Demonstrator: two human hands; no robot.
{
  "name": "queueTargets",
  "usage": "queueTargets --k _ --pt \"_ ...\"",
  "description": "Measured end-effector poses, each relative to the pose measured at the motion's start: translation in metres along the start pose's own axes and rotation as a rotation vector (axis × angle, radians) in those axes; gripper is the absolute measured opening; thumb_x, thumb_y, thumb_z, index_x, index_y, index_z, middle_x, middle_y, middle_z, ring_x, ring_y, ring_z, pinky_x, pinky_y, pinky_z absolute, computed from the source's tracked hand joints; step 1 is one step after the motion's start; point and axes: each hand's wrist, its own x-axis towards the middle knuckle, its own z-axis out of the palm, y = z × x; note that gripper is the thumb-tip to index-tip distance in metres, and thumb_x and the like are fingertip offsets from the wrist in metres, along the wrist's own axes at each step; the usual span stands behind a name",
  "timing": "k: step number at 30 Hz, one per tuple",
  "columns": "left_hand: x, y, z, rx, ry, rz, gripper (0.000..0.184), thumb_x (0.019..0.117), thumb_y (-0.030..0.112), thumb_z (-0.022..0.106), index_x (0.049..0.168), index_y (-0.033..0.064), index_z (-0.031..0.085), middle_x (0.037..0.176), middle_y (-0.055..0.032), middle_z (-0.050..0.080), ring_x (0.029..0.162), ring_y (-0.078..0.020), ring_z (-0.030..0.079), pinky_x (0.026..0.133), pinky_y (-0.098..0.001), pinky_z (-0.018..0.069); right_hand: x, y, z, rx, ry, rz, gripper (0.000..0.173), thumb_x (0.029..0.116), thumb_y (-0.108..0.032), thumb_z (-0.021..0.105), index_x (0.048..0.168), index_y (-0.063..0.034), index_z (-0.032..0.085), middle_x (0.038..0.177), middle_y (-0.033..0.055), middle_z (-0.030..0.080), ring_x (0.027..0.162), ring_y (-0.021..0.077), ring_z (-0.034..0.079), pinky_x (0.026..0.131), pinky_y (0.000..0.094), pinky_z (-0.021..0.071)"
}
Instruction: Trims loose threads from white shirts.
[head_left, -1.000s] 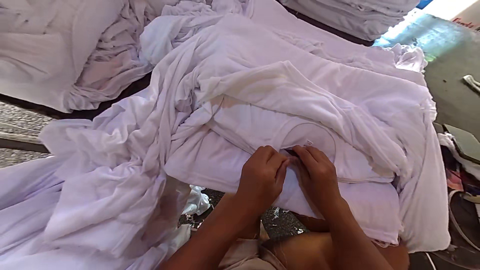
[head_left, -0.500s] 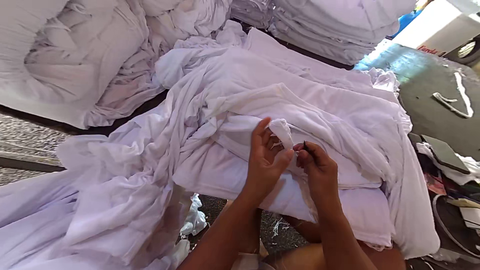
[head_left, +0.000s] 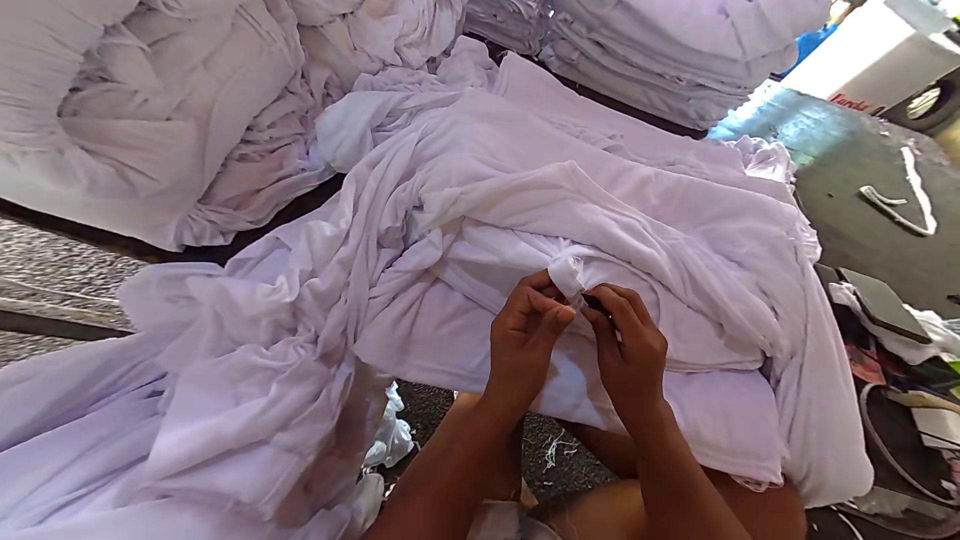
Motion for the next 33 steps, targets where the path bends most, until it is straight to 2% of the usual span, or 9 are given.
queueTargets --k 3,6,8,11,18,21,26,29,33 --pt "0.003 0.003 0.002 -0.012 0.047 -0.048 0.007 0.0938 0.012 0.07 0.097 0.0077 0.066 0.112 0.0004 0.069 0.101 -0.0071 0.067 0.091 -0.0282 0.0573 0.005 0.006 -0.003 0.066 -0.019 0.036 0.023 0.0997 -0.012 0.062 0.105 0.0071 0.072 0.1 0.0154 0.072 0.088 0.0092 0.068 0.081 0.0173 0.0547" --pt "0.019 0.006 0.001 0.09 0.082 -0.23 0.038 0.0912 -0.002 0.067 0.128 0.0015 0.057 0.103 -0.0019 0.068 0.092 -0.0073 0.068 0.086 -0.0264 0.0578 0.005 0.006 -0.003 0.178 -0.056 0.098 0.023 0.1005 -0.011 0.06 0.106 0.0092 0.07 0.099 0.0129 0.07 0.085 0.0029 0.065 0.078 0.0135 0.0537" --pt "0.024 0.0 -0.003 0.079 0.153 -0.272 0.011 0.0937 0.002 0.066 0.103 0.0046 0.071 0.089 0.0001 0.071 0.08 -0.0058 0.066 0.077 -0.0241 0.0561 0.002 0.004 0.0 0.161 -0.061 0.079 0.023 0.1003 -0.012 0.061 0.106 0.0081 0.071 0.099 0.0133 0.07 0.086 0.0038 0.066 0.079 0.0136 0.0536" --pt "0.018 0.005 -0.008 -0.009 0.118 -0.221 0.013 0.0977 0.01 0.062 0.086 0.0135 0.067 0.091 0.0035 0.071 0.087 -0.0058 0.068 0.085 -0.0268 0.0574 -0.001 -0.001 -0.001 0.031 -0.068 0.036 0.025 0.1001 -0.017 0.062 0.108 0.005 0.072 0.103 0.0162 0.071 0.092 0.0122 0.068 0.083 0.0194 0.0541" --pt "0.006 0.009 -0.013 0.094 -0.073 -0.035 0.014 0.0972 0.016 0.066 0.085 0.009 0.065 0.107 0.0023 0.069 0.098 -0.0016 0.065 0.085 -0.0208 0.0559 0.001 -0.01 0.001 -0.099 -0.07 -0.055 0.026 0.1014 -0.02 0.062 0.111 0.0019 0.072 0.105 0.0169 0.073 0.093 0.0216 0.07 0.083 0.0315 0.0551" --pt "0.009 0.005 -0.008 0.099 -0.136 -0.015 0.013 0.0953 0.018 0.07 0.086 0.0091 0.067 0.113 0.0023 0.065 0.106 -0.0033 0.062 0.092 -0.024 0.0546 0.006 -0.005 -0.003 -0.066 -0.031 -0.01 0.023 0.0999 -0.014 0.061 0.106 0.0038 0.074 0.101 0.0165 0.074 0.092 0.0186 0.071 0.084 0.0269 0.0564" --pt "0.019 -0.012 0.004 0.315 -0.007 -0.026 0.04 0.0867 0.004 0.076 0.124 -0.0049 0.064 0.13 -0.0126 0.058 0.107 -0.0106 0.065 0.09 -0.0256 0.0576 0.005 0.004 -0.013 0.028 -0.039 0.097 0.023 0.1001 -0.012 0.06 0.106 0.0074 0.072 0.1 0.0148 0.07 0.086 0.006 0.067 0.079 0.0143 0.0536" --pt "0.018 -0.012 0.003 0.192 0.097 -0.054 0.004 0.0895 0.001 0.071 0.093 0.0006 0.073 0.108 -0.0055 0.069 0.091 -0.008 0.068 0.079 -0.0239 0.0595 -0.004 0.006 -0.013 -0.074 -0.069 0.059 0.025 0.1006 -0.018 0.062 0.108 0.0039 0.073 0.105 0.017 0.071 0.09 0.0155 0.069 0.081 0.0235 0.0552" --pt "0.006 0.0 -0.005 0.105 0.007 -0.075 0.014 0.0945 0.012 0.068 0.082 0.0076 0.063 0.117 -0.0015 0.067 0.1 -0.0034 0.065 0.084 -0.0219 0.0567 -0.01 0.0 -0.007 -0.136 -0.097 0.005 0.03 0.1008 -0.023 0.062 0.113 0.0031 0.072 0.109 0.0191 0.071 0.089 0.0218 0.068 0.079 0.0307 0.0554"
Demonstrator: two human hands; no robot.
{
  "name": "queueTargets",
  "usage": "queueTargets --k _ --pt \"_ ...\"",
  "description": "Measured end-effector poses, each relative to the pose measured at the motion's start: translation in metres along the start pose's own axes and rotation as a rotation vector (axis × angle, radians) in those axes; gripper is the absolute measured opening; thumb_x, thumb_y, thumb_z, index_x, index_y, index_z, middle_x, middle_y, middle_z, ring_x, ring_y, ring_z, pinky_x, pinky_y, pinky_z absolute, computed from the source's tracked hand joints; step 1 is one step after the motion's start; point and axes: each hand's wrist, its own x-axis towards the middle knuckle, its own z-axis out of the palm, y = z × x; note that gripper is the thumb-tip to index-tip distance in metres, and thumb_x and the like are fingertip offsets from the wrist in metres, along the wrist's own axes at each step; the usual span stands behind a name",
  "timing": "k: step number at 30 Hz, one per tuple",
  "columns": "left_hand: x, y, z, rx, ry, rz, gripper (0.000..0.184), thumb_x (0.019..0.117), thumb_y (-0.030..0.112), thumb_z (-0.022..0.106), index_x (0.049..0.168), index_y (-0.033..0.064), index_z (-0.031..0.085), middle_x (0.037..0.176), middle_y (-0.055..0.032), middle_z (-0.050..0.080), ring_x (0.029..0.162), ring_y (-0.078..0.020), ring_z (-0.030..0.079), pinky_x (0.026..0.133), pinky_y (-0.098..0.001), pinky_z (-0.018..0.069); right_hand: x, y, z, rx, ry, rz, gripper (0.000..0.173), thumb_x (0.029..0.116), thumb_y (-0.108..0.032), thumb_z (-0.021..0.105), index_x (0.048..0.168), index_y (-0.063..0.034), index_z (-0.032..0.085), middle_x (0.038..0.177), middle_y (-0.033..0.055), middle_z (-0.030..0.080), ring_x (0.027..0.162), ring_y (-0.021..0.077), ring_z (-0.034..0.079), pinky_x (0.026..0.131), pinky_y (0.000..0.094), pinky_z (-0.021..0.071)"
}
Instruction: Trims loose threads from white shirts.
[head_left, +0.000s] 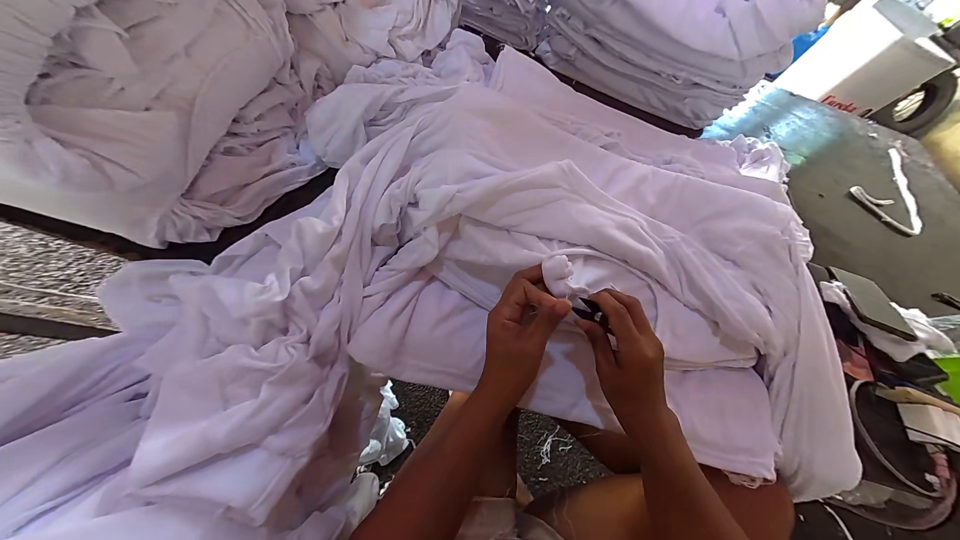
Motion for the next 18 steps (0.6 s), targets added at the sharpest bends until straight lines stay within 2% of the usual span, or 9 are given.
queueTargets --k 3,5,7,8,11,13,15,17,18 --pt "-0.005 0.0 -0.004 0.04 -0.057 0.036 0.014 0.0938 0.014 0.07 0.084 0.0053 0.065 0.12 -0.003 0.064 0.103 -0.0024 0.064 0.086 -0.0205 0.0567 0.005 -0.004 0.005 0.045 0.007 -0.02 0.025 0.1 -0.018 0.063 0.11 0.0016 0.074 0.108 0.0197 0.071 0.094 0.0229 0.07 0.082 0.0314 0.0562" --pt "-0.006 -0.001 -0.005 0.044 -0.094 0.047 0.016 0.0949 0.019 0.07 0.086 0.0067 0.065 0.121 -0.0033 0.063 0.107 -0.0043 0.063 0.09 -0.023 0.0556 0.012 -0.002 0.004 0.254 0.009 0.069 0.023 0.099 -0.012 0.062 0.108 0.0061 0.073 0.11 0.017 0.071 0.094 0.0124 0.069 0.083 0.0215 0.056" --pt "-0.01 0.001 -0.005 0.046 -0.128 0.098 0.023 0.0985 0.029 0.066 0.088 0.0089 0.065 0.123 -0.004 0.064 0.112 -0.009 0.064 0.095 -0.0288 0.0558 0.017 -0.001 -0.005 0.791 -0.105 0.292 0.023 0.1043 -0.014 0.054 0.115 0.0038 0.066 0.107 0.0034 0.069 0.081 -0.0001 0.064 0.071 0.0147 0.0543" --pt "-0.012 0.004 -0.006 0.068 -0.154 0.151 0.029 0.101 0.037 0.062 0.089 0.0108 0.064 0.123 -0.0034 0.064 0.113 -0.0105 0.064 0.097 -0.0311 0.0555 0.021 -0.002 -0.012 1.113 -0.224 0.406 0.024 0.1066 -0.026 0.053 0.116 -0.0068 0.064 0.097 -0.0031 0.07 0.073 -0.0005 0.064 0.066 0.016 0.0546" --pt "-0.024 0.016 -0.003 0.051 -0.065 0.174 0.026 0.1022 0.041 0.058 0.093 0.0178 0.065 0.109 0.0076 0.064 0.102 -0.0023 0.062 0.088 -0.0224 0.0545 0.023 -0.002 -0.019 1.668 -0.515 0.482 0.031 0.1022 -0.043 0.056 0.118 -0.0178 0.065 0.091 -0.0022 0.071 0.069 0.0038 0.066 0.064 0.0197 0.0559" --pt "-0.023 0.024 0.002 0.06 0.07 -0.001 0.022 0.0984 0.024 0.066 0.107 0.0064 0.056 0.101 0.0039 0.061 0.084 -0.0001 0.062 0.076 -0.0202 0.056 0.021 -0.003 -0.019 1.74 -0.52 0.501 0.029 0.1017 -0.041 0.057 0.118 -0.0183 0.065 0.1 -0.0018 0.07 0.071 0.0035 0.065 0.064 0.0191 0.0558" --pt "-0.016 0.028 0.003 0.141 0.045 -0.195 0.035 0.0969 0.012 0.064 0.123 -0.0053 0.049 0.099 -0.0018 0.061 0.07 0.0004 0.059 0.066 -0.0175 0.053 0.019 -0.005 -0.017 1.768 -0.516 0.522 0.027 0.1017 -0.039 0.058 0.116 -0.018 0.064 0.101 -0.0012 0.07 0.072 0.0039 0.066 0.064 0.0192 0.0561" --pt "-0.013 0.026 0.003 0.243 0.0 -0.202 0.012 0.0995 0.01 0.06 0.101 -0.0022 0.062 0.073 0.0048 0.06 0.057 0.0044 0.052 0.055 -0.0124 0.0442 0.018 -0.007 -0.017 1.692 -0.493 0.498 0.026 0.1016 -0.038 0.059 0.117 -0.0173 0.064 0.094 -0.0018 0.07 0.071 0.0038 0.066 0.065 0.0193 0.0559" --pt "-0.014 0.025 0.001 0.287 -0.042 -0.146 0.014 0.1002 0.009 0.059 0.095 -0.0012 0.066 0.07 0.0069 0.059 0.058 0.0063 0.05 0.055 -0.0101 0.0419 0.017 -0.009 -0.019 1.554 -0.444 0.461 0.027 0.1016 -0.038 0.059 0.116 -0.0162 0.064 0.088 -0.0032 0.072 0.071 0.0026 0.067 0.066 0.0187 0.0558"
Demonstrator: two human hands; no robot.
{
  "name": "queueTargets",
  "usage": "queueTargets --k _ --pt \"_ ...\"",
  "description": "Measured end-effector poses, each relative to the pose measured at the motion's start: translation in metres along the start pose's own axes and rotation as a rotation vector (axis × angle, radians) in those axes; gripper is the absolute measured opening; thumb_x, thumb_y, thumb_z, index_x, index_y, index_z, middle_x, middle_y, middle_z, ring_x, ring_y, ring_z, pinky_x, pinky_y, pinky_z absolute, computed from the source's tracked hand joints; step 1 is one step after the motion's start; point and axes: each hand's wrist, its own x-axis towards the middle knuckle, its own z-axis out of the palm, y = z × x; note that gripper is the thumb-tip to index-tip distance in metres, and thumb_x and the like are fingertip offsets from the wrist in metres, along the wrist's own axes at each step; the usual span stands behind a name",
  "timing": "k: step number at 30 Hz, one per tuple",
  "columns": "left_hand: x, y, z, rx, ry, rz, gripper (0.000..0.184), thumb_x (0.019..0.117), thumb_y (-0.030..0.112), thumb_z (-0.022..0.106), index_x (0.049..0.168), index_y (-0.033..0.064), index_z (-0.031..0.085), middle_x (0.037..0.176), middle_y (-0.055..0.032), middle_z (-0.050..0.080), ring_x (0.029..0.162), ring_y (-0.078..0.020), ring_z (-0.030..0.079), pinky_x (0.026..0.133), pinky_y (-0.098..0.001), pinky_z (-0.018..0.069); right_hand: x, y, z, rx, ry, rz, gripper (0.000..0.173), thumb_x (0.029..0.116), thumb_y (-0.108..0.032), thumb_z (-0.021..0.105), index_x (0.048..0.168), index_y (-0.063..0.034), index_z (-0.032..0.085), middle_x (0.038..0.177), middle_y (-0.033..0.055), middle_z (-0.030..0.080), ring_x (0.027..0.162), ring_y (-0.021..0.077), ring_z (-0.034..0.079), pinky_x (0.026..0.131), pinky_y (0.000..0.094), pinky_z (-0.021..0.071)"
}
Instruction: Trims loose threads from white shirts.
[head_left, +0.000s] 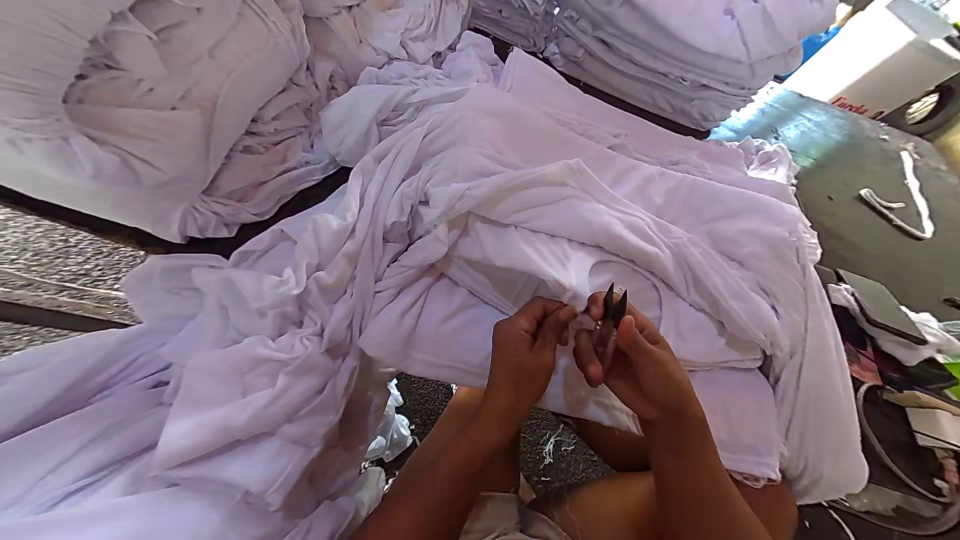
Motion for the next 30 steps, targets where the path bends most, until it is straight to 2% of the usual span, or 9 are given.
queueTargets --k 2,5,10,15,18,22,24,26,30 --pt "-0.006 0.0 -0.006 0.073 -0.041 0.14 0.018 0.1 0.009 0.057 0.092 -0.0013 0.07 0.071 0.007 0.06 0.062 0.0082 0.051 0.059 -0.008 0.0426 -0.007 -0.001 0.002 -0.562 0.141 -0.164 0.028 0.1041 -0.029 0.057 0.118 -0.0055 0.063 0.097 -0.0046 0.069 0.077 -0.0022 0.064 0.069 0.0148 0.0537" --pt "-0.015 0.001 -0.014 0.148 -0.034 0.256 0.019 0.0987 0.009 0.058 0.092 -0.0026 0.071 0.073 0.0043 0.063 0.065 0.0081 0.054 0.062 -0.0074 0.0453 -0.016 0.004 0.001 -1.369 0.278 -0.352 0.03 0.1017 -0.023 0.061 0.113 0.0023 0.071 0.121 0.0166 0.069 0.094 0.0105 0.068 0.08 0.0203 0.0549" --pt "-0.019 -0.003 -0.014 0.206 -0.05 0.291 0.018 0.0972 0.008 0.059 0.091 -0.0038 0.072 0.073 0.0009 0.066 0.067 0.0067 0.057 0.065 -0.0079 0.0476 -0.011 0.014 0.007 -1.658 0.329 -0.436 0.026 0.102 -0.022 0.06 0.111 -0.0022 0.074 0.113 0.018 0.073 0.093 0.0251 0.073 0.075 0.0367 0.0562" --pt "-0.018 -0.01 -0.016 0.276 -0.188 0.219 0.029 0.1006 0.021 0.06 0.085 -0.0003 0.072 0.077 -0.0028 0.065 0.072 0.0006 0.059 0.069 -0.0129 0.0491 0.002 0.015 -0.005 -0.981 0.247 -0.082 0.028 0.1039 -0.016 0.055 0.117 0.0045 0.068 0.106 0.005 0.07 0.079 -0.0005 0.063 0.069 0.0142 0.0525" --pt "-0.02 -0.012 -0.017 0.228 -0.057 0.101 0.038 0.0977 0.032 0.065 0.08 -0.0013 0.066 0.081 -0.0037 0.059 0.07 0.0007 0.057 0.063 -0.0129 0.0492 0.0 0.009 -0.008 -0.276 0.022 0.087 0.031 0.104 -0.034 0.057 0.121 -0.0089 0.062 0.129 -0.0025 0.065 0.073 -0.0043 0.06 0.062 0.0151 0.0514" --pt "-0.002 0.002 -0.016 0.068 -0.055 -0.205 0.04 0.0965 0.015 0.068 0.126 -0.0071 0.052 0.115 -0.0119 0.063 0.073 -0.0056 0.065 0.064 -0.0215 0.0574 0.003 0.004 -0.006 0.028 0.024 0.038 0.027 0.0992 -0.037 0.064 0.115 -0.0149 0.065 0.116 -0.001 0.068 0.071 -0.0002 0.062 0.063 0.0165 0.0534" --pt "0.011 0.002 -0.01 -0.023 -0.118 -0.252 0.027 0.0983 0.009 0.064 0.119 -0.0071 0.056 0.101 -0.0077 0.067 0.071 -0.0042 0.066 0.066 -0.0205 0.0579 0.005 0.006 -0.003 0.081 0.029 0.045 0.026 0.0992 -0.035 0.065 0.115 -0.0141 0.065 0.107 -0.0012 0.069 0.071 0.001 0.062 0.064 0.0172 0.0535" --pt "0.017 -0.005 -0.005 -0.002 -0.119 -0.186 0.014 0.0997 0.008 0.061 0.09 -0.0013 0.066 0.069 0.0046 0.062 0.058 0.0037 0.056 0.057 -0.0138 0.0485 0.005 0.006 0.0 0.115 0.045 0.032 0.027 0.0985 -0.034 0.066 0.116 -0.0136 0.066 0.104 -0.0007 0.07 0.07 0.002 0.063 0.064 0.0183 0.0545" --pt "0.004 -0.012 -0.008 0.055 -0.087 0.091 0.019 0.0995 0.007 0.058 0.092 -0.0011 0.073 0.069 0.0075 0.061 0.059 0.0093 0.049 0.055 -0.0077 0.0411 0.0 0.0 -0.006 0.014 0.109 -0.047 0.027 0.0983 -0.034 0.066 0.116 -0.0134 0.067 0.107 0.0015 0.072 0.071 0.0025 0.066 0.064 0.0179 0.0555"
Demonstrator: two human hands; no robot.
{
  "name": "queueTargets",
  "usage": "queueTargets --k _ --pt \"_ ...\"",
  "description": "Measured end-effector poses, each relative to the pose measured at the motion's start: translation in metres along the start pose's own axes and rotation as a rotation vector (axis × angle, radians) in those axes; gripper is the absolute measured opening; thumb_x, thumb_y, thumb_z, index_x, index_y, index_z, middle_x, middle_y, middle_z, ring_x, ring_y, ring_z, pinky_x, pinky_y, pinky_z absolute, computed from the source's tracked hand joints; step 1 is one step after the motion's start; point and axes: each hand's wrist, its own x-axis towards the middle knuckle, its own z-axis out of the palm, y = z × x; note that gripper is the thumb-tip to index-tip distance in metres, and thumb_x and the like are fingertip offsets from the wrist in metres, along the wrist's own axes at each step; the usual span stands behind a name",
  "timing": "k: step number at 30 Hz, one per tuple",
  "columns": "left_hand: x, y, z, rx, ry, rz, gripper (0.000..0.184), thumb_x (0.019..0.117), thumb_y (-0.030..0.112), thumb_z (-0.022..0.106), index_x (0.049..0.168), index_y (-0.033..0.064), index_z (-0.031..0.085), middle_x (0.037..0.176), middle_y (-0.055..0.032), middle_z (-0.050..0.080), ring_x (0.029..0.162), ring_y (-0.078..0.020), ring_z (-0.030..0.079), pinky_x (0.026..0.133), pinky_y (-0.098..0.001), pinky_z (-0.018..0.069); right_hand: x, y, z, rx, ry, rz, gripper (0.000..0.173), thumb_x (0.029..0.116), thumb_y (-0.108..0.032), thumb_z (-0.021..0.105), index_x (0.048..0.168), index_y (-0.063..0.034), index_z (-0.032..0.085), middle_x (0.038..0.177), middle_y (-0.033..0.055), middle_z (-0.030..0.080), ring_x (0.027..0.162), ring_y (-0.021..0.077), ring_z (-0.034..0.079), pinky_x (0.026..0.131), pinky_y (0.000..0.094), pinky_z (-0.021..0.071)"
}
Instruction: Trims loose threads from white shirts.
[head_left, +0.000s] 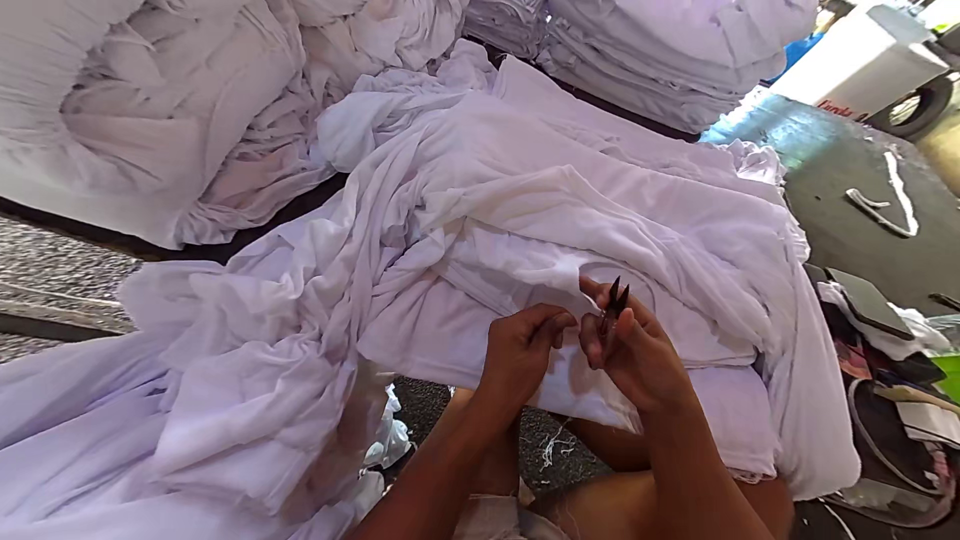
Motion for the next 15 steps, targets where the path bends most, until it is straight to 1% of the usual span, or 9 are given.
queueTargets --k 1,3,5,7,8,11,12,13,15 --pt "-0.004 0.0 -0.004 0.011 0.001 0.041 0.019 0.0993 0.007 0.057 0.093 -0.0017 0.073 0.07 0.007 0.061 0.06 0.0096 0.049 0.056 -0.0071 0.0409 -0.002 -0.001 -0.002 -0.079 0.002 -0.024 0.029 0.0987 -0.035 0.065 0.118 -0.0134 0.066 0.108 0.0001 0.072 0.072 0.0017 0.066 0.065 0.0173 0.055" --pt "-0.01 0.002 -0.014 0.044 -0.066 0.071 0.02 0.0994 0.008 0.057 0.092 -0.0019 0.073 0.071 0.0055 0.062 0.062 0.0095 0.051 0.058 -0.0067 0.0424 -0.004 0.0 -0.005 -0.166 -0.024 -0.039 0.032 0.0995 -0.036 0.064 0.121 -0.0117 0.065 0.123 0.0012 0.068 0.077 0.0006 0.065 0.067 0.0167 0.0547" --pt "-0.011 0.001 -0.024 0.084 -0.195 0.051 0.027 0.1009 0.015 0.058 0.086 -0.0008 0.073 0.072 0.0031 0.064 0.066 0.0081 0.055 0.064 -0.0082 0.0461 -0.004 0.0 -0.004 -0.085 -0.025 -0.006 0.03 0.0989 -0.035 0.065 0.119 -0.0122 0.066 0.13 0.0041 0.067 0.078 0.0016 0.066 0.066 0.0172 0.0554" --pt "-0.008 -0.001 -0.027 0.131 -0.217 0.009 0.04 0.1044 0.026 0.054 0.078 0.0015 0.07 0.074 0.0022 0.062 0.071 0.0042 0.055 0.068 -0.0131 0.0453 -0.003 0.0 -0.003 0.048 -0.003 0.021 0.026 0.0977 -0.033 0.067 0.114 -0.0134 0.067 0.131 0.0057 0.066 0.078 0.004 0.068 0.065 0.0189 0.0567" --pt "-0.005 0.001 -0.026 0.151 -0.178 -0.031 0.039 0.1045 0.028 0.053 0.082 0.0009 0.071 0.077 0.001 0.063 0.072 0.0024 0.057 0.069 -0.0148 0.0474 -0.001 -0.001 -0.002 0.093 0.015 0.03 0.025 0.0968 -0.033 0.068 0.113 -0.0135 0.067 0.128 0.0059 0.067 0.077 0.0049 0.068 0.065 0.0197 0.0572" --pt "0.011 0.016 -0.016 0.122 -0.097 -0.237 0.028 0.1011 0.023 0.062 0.11 -0.0033 0.068 0.095 -0.006 0.068 0.074 -0.0042 0.064 0.07 -0.0209 0.0556 0.002 -0.001 0.001 0.158 0.034 0.045 0.024 0.0956 -0.031 0.07 0.112 -0.0136 0.067 0.127 0.0062 0.068 0.076 0.0052 0.068 0.065 0.0203 0.0572" --pt "0.016 0.019 -0.011 0.09 -0.109 -0.277 0.026 0.1007 0.02 0.063 0.113 -0.0026 0.066 0.095 -0.0053 0.069 0.072 -0.0038 0.064 0.068 -0.0204 0.0559 0.003 0.001 0.002 0.167 0.037 0.052 0.024 0.0957 -0.031 0.07 0.112 -0.0135 0.067 0.126 0.006 0.068 0.075 0.0048 0.068 0.065 0.02 0.057" --pt "0.02 0.02 -0.006 0.058 -0.11 -0.286 0.022 0.1008 0.017 0.063 0.11 -0.0023 0.066 0.088 -0.0035 0.068 0.067 -0.0022 0.063 0.065 -0.0187 0.0546 0.003 0.002 0.004 0.173 0.037 0.059 0.024 0.0961 -0.031 0.069 0.113 -0.0135 0.068 0.125 0.0054 0.069 0.075 0.0046 0.068 0.065 0.0199 0.0567" --pt "0.021 0.015 0.002 0.021 -0.076 -0.203 0.017 0.1008 0.013 0.062 0.096 -0.0007 0.071 0.074 0.0025 0.065 0.061 0.0034 0.057 0.06 -0.0132 0.0487 0.004 0.002 0.006 0.15 0.045 0.052 0.026 0.0962 -0.031 0.069 0.115 -0.0126 0.069 0.116 0.0056 0.071 0.075 0.0058 0.068 0.066 0.0207 0.0573"
